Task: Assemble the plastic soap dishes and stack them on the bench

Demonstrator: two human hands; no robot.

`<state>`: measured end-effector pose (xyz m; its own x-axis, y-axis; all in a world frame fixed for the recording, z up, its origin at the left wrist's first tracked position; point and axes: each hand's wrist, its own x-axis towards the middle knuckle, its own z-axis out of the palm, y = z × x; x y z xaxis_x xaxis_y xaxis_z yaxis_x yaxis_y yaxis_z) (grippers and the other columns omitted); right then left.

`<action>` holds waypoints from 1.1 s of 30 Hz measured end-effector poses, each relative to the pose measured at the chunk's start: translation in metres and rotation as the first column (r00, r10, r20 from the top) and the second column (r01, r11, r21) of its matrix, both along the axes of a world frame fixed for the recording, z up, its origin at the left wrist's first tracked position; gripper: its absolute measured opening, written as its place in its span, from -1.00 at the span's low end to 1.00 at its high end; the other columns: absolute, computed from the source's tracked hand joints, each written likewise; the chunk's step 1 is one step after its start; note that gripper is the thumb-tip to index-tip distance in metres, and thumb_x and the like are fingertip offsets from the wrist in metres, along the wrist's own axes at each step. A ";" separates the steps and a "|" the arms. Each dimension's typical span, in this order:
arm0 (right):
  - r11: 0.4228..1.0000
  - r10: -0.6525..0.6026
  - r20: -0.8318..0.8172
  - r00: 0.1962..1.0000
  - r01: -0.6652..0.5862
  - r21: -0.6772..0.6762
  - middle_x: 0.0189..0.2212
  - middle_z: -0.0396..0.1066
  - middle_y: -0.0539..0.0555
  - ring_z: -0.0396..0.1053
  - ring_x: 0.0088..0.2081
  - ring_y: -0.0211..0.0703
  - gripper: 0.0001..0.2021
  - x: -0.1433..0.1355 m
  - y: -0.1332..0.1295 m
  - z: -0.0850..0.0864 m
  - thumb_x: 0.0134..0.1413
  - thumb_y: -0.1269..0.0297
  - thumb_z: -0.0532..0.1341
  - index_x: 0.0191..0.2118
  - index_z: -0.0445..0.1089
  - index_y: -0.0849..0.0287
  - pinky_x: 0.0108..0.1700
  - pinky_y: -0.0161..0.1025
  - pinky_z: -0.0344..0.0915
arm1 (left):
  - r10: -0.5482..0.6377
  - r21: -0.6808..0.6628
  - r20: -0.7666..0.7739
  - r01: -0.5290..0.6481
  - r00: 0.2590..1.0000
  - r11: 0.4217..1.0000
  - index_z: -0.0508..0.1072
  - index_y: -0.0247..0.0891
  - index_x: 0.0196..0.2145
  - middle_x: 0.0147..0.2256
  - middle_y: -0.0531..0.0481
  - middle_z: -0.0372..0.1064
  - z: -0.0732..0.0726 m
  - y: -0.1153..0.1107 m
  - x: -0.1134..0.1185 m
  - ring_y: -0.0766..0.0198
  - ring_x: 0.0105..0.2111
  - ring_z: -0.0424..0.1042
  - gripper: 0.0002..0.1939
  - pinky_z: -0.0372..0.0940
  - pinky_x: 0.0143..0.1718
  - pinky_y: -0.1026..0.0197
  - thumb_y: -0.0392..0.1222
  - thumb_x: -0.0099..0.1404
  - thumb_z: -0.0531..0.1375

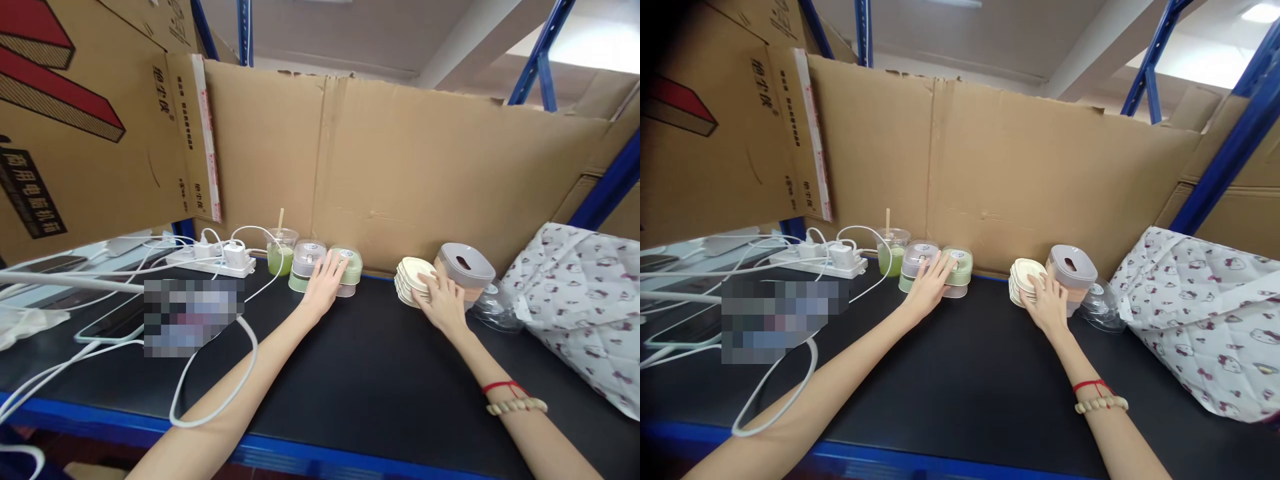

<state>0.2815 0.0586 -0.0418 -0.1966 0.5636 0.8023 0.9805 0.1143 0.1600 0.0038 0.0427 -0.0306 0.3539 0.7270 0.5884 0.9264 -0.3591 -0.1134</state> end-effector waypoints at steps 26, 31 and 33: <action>0.555 0.577 -0.435 0.691 -0.723 -0.411 -0.08 0.40 0.15 0.36 -0.03 -0.01 -0.67 -0.061 -0.062 0.031 0.15 0.06 0.02 -0.11 0.38 0.08 0.00 -0.03 0.31 | -0.609 0.158 -0.075 0.612 0.790 0.775 0.34 -0.28 -0.24 -0.25 -0.17 0.45 -0.017 -0.028 0.036 0.10 -0.19 0.42 -0.65 0.23 -0.12 0.06 0.08 0.21 0.05; 0.382 0.544 -0.540 0.642 -0.762 -0.523 0.03 0.29 0.13 0.29 0.06 -0.06 -0.63 -0.064 -0.071 0.036 0.06 0.09 0.14 -0.02 0.31 0.08 0.07 -0.10 0.26 | -0.648 0.128 0.042 0.639 0.760 0.758 0.28 -0.26 -0.25 -0.23 -0.14 0.39 -0.019 -0.036 0.041 0.08 -0.16 0.37 -0.51 0.25 -0.13 0.08 0.17 0.01 0.20; 0.395 0.528 -0.533 0.661 -0.747 -0.536 0.04 0.27 0.14 0.27 0.07 -0.04 -0.56 -0.068 -0.069 0.032 -0.07 0.14 0.23 -0.02 0.29 0.09 0.09 -0.08 0.24 | -0.617 0.075 0.080 0.612 0.783 0.787 0.27 -0.23 -0.26 -0.22 -0.12 0.36 -0.019 -0.037 0.043 0.07 -0.16 0.35 -0.47 0.24 -0.11 0.06 0.17 -0.07 0.26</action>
